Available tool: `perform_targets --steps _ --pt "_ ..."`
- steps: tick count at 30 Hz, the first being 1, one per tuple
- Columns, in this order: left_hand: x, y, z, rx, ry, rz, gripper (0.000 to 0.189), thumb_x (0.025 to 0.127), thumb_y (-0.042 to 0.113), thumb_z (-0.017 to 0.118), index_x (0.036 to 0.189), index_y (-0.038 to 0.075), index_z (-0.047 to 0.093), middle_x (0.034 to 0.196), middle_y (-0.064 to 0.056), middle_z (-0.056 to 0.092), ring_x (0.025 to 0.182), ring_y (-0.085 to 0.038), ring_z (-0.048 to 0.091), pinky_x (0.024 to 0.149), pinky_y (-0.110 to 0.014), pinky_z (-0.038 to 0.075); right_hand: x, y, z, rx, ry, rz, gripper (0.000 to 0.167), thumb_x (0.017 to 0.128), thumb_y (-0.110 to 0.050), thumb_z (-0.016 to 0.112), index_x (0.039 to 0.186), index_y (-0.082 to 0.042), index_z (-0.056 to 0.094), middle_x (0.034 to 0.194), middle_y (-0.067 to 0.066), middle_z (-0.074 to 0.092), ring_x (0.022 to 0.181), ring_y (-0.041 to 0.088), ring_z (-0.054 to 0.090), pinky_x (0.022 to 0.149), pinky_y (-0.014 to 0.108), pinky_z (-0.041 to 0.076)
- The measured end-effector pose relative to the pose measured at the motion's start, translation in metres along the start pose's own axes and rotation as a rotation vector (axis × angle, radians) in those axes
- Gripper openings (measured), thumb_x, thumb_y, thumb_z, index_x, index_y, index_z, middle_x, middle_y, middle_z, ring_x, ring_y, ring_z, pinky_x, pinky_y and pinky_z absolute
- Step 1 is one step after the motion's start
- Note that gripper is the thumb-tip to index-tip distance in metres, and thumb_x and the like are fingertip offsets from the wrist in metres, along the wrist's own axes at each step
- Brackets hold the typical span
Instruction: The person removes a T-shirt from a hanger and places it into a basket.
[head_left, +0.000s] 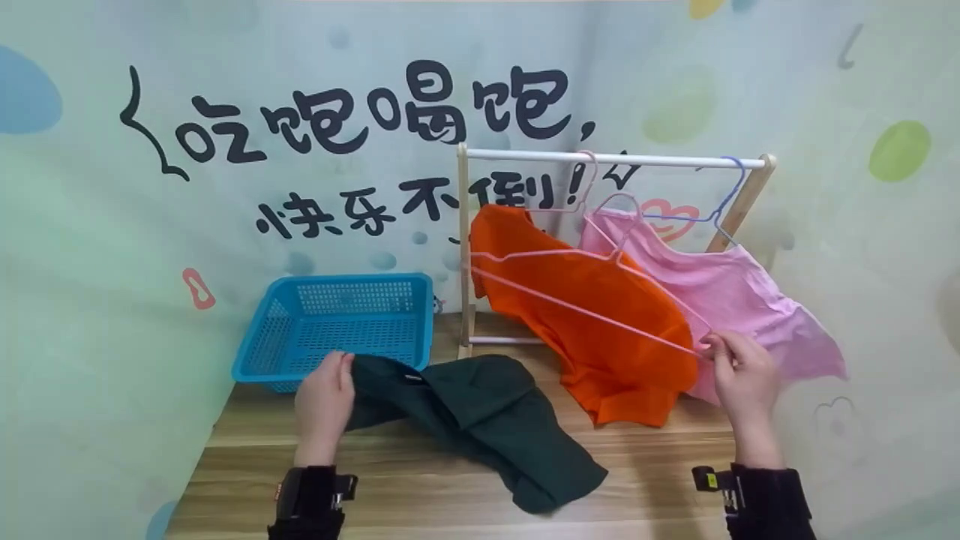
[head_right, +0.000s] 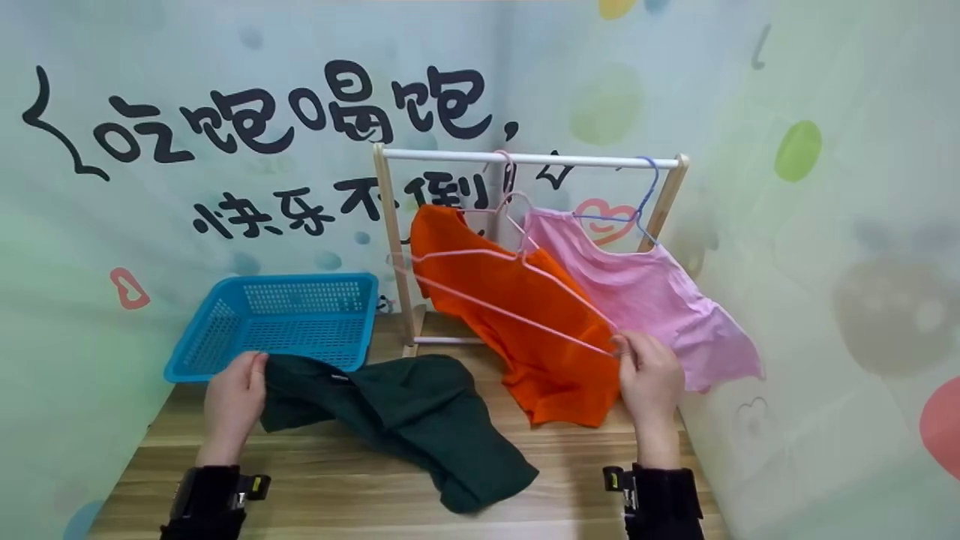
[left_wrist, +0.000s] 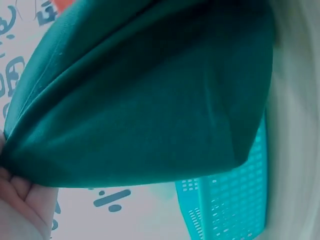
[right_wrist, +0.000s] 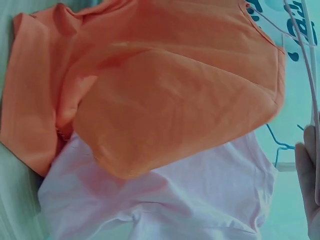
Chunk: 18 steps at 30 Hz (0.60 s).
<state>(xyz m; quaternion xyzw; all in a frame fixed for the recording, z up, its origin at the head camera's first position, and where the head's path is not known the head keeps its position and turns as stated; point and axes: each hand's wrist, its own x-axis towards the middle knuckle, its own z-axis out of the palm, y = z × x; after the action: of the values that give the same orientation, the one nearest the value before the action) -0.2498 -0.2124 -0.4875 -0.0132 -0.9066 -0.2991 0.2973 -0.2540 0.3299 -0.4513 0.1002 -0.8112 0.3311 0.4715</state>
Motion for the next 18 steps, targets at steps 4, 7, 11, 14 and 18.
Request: perform_targets --steps 4,7,11,14,18 --pt "-0.011 0.001 0.014 0.008 -0.055 0.05 0.018 0.101 0.014 0.057 0.088 0.002 0.061 0.061 -0.005 0.05 0.051 -0.023 0.046 0.047 -0.039 0.038 0.006 -0.002 -0.003 -0.07 0.016 0.026 0.006 0.083 0.009 0.073 0.083 0.003 0.073 0.069 0.015 0.067 0.07 -0.012 0.049 0.07 0.006 0.034" --pt "-0.019 0.003 0.026 0.005 -0.097 0.075 0.016 0.101 0.015 0.057 0.098 0.001 0.065 0.077 -0.012 0.066 0.064 -0.03 0.062 0.058 -0.045 0.05 0.012 -0.004 -0.006 -0.113 0.01 0.034 0.004 0.085 0.004 0.074 0.082 0.002 0.072 0.068 0.015 0.067 0.065 0.008 0.056 0.068 0.008 0.032" --pt "-0.028 0.009 0.04 -0.047 -0.15 0.096 0.025 0.101 0.016 0.058 0.118 -0.001 0.065 0.109 -0.019 0.07 0.096 -0.036 0.067 0.084 -0.05 0.053 0.025 -0.005 -0.008 -0.138 -0.016 0.011 0.005 0.087 0.0 0.073 0.084 0.004 0.071 0.069 0.017 0.067 0.065 0.032 0.06 0.066 0.015 0.032" --pt "-0.034 0.015 0.048 -0.079 -0.181 0.122 0.036 0.099 0.018 0.061 0.129 -0.001 0.06 0.124 -0.021 0.064 0.113 -0.038 0.061 0.096 -0.053 0.046 0.036 -0.008 -0.005 -0.161 -0.05 0.001 0.006 0.089 -0.002 0.073 0.086 0.003 0.071 0.072 0.017 0.068 0.067 0.035 0.063 0.067 0.021 0.037" --pt "-0.041 0.024 0.059 -0.057 -0.234 0.156 0.052 0.098 0.028 0.064 0.142 0.003 0.051 0.141 -0.021 0.052 0.13 -0.04 0.048 0.104 -0.059 0.036 0.052 -0.015 0.007 -0.204 -0.097 0.005 0.011 0.091 -0.009 0.072 0.089 0.002 0.071 0.075 0.017 0.068 0.07 0.036 0.064 0.068 0.034 0.045"
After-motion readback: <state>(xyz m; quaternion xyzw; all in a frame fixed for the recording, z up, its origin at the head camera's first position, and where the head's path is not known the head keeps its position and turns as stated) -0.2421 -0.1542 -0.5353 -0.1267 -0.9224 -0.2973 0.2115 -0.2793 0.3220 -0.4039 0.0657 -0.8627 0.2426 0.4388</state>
